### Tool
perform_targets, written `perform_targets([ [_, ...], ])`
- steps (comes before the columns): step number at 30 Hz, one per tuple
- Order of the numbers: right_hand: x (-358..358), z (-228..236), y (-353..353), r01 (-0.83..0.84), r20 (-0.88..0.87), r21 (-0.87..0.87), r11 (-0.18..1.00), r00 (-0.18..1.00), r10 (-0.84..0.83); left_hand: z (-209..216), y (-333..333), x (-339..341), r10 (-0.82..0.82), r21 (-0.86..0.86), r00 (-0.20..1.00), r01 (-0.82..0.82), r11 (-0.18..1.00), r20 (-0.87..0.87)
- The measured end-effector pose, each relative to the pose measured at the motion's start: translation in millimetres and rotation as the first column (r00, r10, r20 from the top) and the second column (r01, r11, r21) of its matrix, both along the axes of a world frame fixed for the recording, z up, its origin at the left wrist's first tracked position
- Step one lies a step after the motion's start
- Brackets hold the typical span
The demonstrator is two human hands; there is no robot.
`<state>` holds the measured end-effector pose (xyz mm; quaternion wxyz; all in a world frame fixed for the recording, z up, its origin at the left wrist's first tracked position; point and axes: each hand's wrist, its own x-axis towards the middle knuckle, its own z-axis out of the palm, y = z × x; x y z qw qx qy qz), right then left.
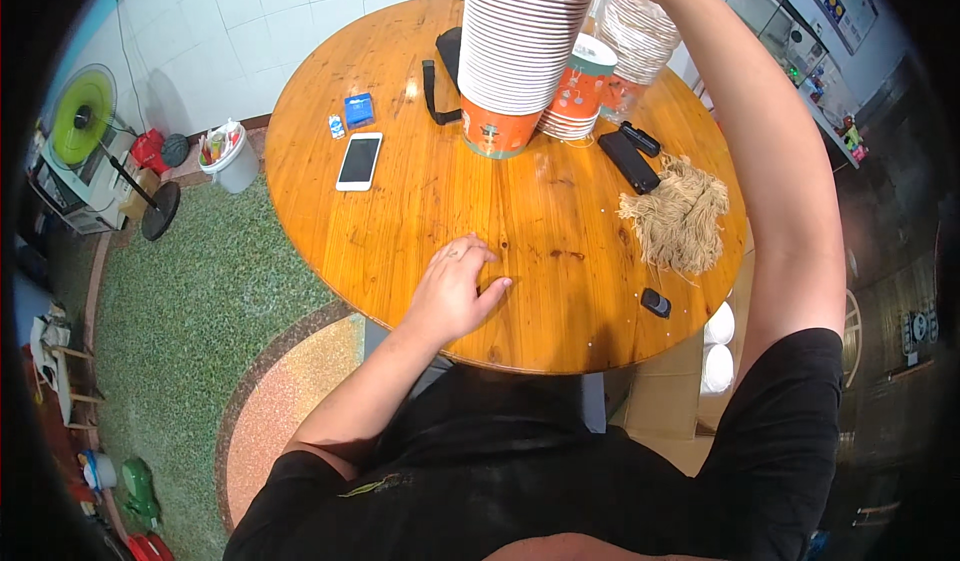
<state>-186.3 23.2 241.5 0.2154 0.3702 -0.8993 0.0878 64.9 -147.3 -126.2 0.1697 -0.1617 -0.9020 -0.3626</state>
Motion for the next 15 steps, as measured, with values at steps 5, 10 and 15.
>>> perform_targets([
  [5,0,2,5,-0.029,0.085,-0.127,0.992,0.996,0.040,-1,2,0,-0.012,0.008,1.000,0.012,1.000,-0.005],
  [10,7,-18,-6,-0.045,-0.152,-0.171,0.984,0.988,0.019,-6,1,-1,-0.003,0.021,0.998,0.004,1.000,-0.058],
  [15,18,-20,-9,-0.061,-0.542,-0.099,0.993,0.841,-0.002,-8,0,-1,-0.001,0.019,1.000,0.002,1.000,-0.027],
])
